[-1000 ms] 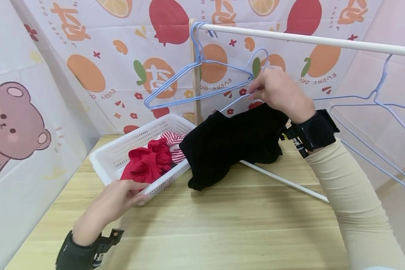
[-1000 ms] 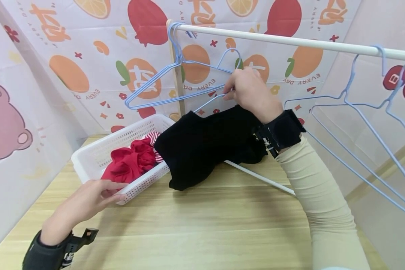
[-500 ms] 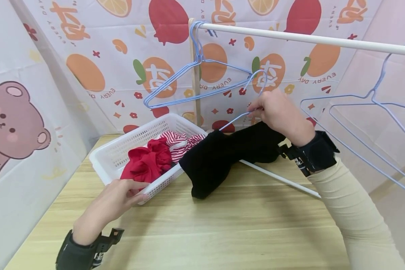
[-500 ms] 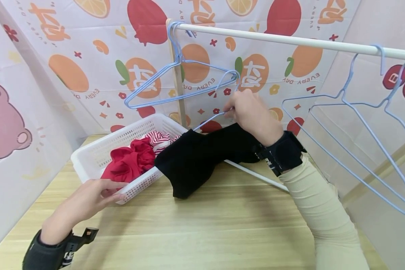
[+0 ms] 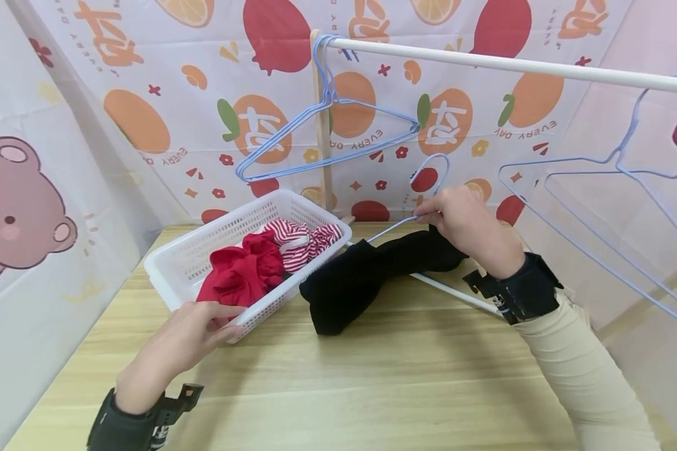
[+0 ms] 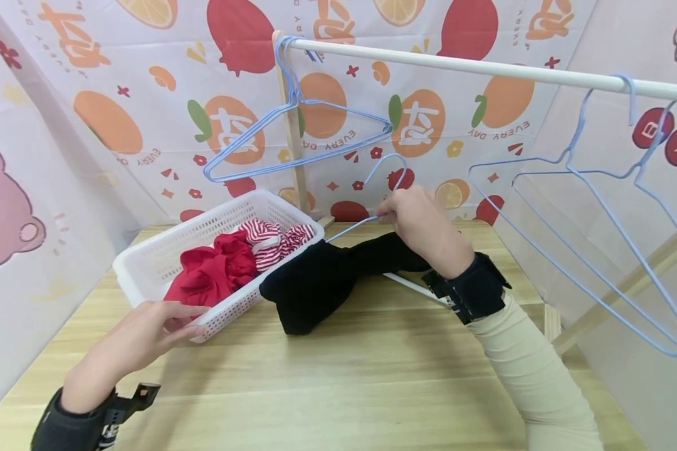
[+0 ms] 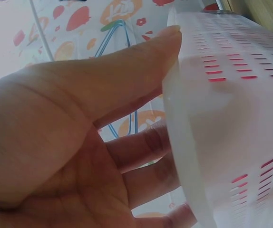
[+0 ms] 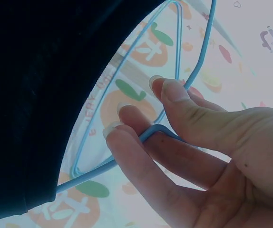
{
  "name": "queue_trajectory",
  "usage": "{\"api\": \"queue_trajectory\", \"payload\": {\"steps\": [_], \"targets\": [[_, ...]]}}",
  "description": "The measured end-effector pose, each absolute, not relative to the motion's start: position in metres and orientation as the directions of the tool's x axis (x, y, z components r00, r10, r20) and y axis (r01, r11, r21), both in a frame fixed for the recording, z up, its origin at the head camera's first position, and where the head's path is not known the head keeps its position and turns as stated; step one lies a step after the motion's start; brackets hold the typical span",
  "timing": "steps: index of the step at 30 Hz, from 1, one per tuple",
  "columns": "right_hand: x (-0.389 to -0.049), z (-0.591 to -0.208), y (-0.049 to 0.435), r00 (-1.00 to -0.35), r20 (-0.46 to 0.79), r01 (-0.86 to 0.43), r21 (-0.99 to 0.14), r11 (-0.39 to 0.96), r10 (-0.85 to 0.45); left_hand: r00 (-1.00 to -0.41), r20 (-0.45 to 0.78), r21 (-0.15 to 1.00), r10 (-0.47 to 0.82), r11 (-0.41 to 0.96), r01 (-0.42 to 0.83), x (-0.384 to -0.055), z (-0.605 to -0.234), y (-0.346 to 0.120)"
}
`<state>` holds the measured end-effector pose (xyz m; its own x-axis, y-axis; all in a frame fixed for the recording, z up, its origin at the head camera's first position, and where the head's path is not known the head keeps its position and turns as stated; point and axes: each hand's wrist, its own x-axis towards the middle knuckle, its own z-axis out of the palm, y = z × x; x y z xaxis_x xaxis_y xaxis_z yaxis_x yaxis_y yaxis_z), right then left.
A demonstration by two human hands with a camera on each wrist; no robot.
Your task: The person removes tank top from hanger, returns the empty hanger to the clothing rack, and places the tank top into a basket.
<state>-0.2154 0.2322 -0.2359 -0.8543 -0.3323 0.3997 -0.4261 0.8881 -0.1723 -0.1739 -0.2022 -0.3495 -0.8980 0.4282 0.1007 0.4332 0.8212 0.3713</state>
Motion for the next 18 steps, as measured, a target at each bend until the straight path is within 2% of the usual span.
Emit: {"api": "queue_trajectory", "payload": {"steps": [18], "targets": [[-0.206,-0.256,0.234,-0.885,0.366,-0.381,-0.219,0.898,-0.286,-0.889,0.126,0.358,0.440,0.816,0.454,-0.177,-0.354,-0.203]]}}
